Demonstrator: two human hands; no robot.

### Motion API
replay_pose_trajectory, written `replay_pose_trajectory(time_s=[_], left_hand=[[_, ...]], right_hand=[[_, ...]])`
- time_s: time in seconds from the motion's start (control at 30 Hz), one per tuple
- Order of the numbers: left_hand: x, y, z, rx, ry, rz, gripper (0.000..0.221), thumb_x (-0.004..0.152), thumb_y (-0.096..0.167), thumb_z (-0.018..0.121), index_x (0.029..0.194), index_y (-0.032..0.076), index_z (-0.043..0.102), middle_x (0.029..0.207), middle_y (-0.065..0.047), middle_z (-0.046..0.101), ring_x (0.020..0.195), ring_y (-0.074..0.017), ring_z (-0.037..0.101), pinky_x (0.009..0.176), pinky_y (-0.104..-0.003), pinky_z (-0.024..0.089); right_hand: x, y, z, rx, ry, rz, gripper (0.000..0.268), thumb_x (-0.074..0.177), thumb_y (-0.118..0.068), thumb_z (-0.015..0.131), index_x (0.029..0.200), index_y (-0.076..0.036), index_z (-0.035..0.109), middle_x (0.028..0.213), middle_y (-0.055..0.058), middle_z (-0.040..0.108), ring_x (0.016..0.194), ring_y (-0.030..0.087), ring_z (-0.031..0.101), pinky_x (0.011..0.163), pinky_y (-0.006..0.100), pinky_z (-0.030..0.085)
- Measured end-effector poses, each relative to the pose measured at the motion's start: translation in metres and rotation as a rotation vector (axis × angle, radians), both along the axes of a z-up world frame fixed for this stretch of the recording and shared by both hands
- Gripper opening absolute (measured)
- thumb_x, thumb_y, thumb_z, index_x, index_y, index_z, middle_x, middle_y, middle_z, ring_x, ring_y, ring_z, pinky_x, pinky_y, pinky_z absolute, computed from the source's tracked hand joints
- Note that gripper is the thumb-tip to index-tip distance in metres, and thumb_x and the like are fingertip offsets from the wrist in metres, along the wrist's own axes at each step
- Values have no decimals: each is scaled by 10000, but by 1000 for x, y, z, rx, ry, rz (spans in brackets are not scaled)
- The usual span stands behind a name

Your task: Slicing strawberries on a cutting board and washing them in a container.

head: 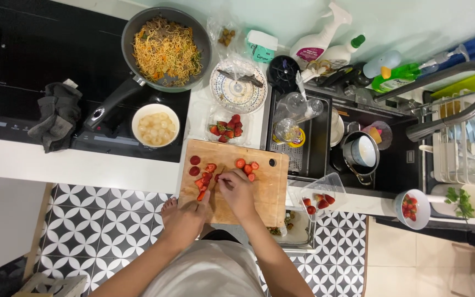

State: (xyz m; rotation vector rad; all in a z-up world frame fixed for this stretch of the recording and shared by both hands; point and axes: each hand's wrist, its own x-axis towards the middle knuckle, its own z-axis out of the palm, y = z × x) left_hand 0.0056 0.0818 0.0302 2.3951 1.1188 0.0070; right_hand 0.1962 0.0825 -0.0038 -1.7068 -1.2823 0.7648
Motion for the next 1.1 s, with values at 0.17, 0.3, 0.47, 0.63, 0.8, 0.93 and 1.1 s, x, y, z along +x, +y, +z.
replay_pose_trajectory(time_s=[0.17, 0.3, 0.47, 0.63, 0.8, 0.93, 1.1], left_hand=[[1, -17, -48, 19, -87, 6, 752, 778, 63, 640, 1493, -45, 435, 942, -192, 715, 763, -331, 723, 623, -425, 597], [-23, -40, -63, -83, -233, 94, 620, 900, 133, 645, 1460, -39, 442, 877, -179, 705, 774, -320, 715, 704, -413, 596], [-15, -38, -29, 6, -235, 87, 660, 872, 144, 643, 1473, -39, 441, 880, -183, 713, 788, -348, 707, 797, -446, 555], [-3, -35, -27, 261, -130, 83, 687, 808, 197, 656, 1455, 35, 495, 873, -154, 728, 779, -382, 710, 955, -664, 432], [3, -39, -96, -105, -117, 116, 790, 843, 116, 610, 1598, 6, 406, 1013, -198, 715, 869, -375, 709, 847, -511, 533], [3, -40, -51, 77, -24, 131, 694, 832, 160, 649, 1498, 54, 486, 981, -161, 745, 793, -359, 725, 1011, -672, 394], [-9, -49, -46, 106, -147, 170, 584, 889, 182, 634, 1447, 61, 506, 837, -138, 731, 846, -413, 704, 1050, -620, 406]], right_hand=[[3, 0, -2, -37, -12, -16, 111, 850, 15, 756, 960, 11, 739, 992, 95, 693, 850, 193, 751, 771, 287, 657], [6, 1, -2, -44, -28, -12, 108, 847, 1, 766, 951, 8, 739, 976, 86, 712, 857, 186, 757, 780, 284, 653], [10, 0, -7, -71, 73, 10, 105, 865, -2, 759, 963, 14, 728, 972, 91, 704, 854, 183, 750, 775, 285, 640], [16, 1, -15, -59, 49, 42, 98, 866, -7, 769, 954, 16, 732, 962, 90, 715, 844, 176, 746, 767, 281, 639], [14, -1, -7, -58, 71, 58, 94, 876, -15, 762, 961, 4, 728, 990, 85, 711, 856, 170, 746, 773, 280, 654], [14, -4, -10, -42, 71, 53, 100, 878, -12, 760, 972, 8, 732, 1003, 91, 707, 874, 171, 734, 791, 287, 646], [14, -1, -9, -75, 93, 18, 105, 873, -31, 773, 966, 2, 736, 960, 84, 718, 843, 161, 745, 766, 274, 633]])
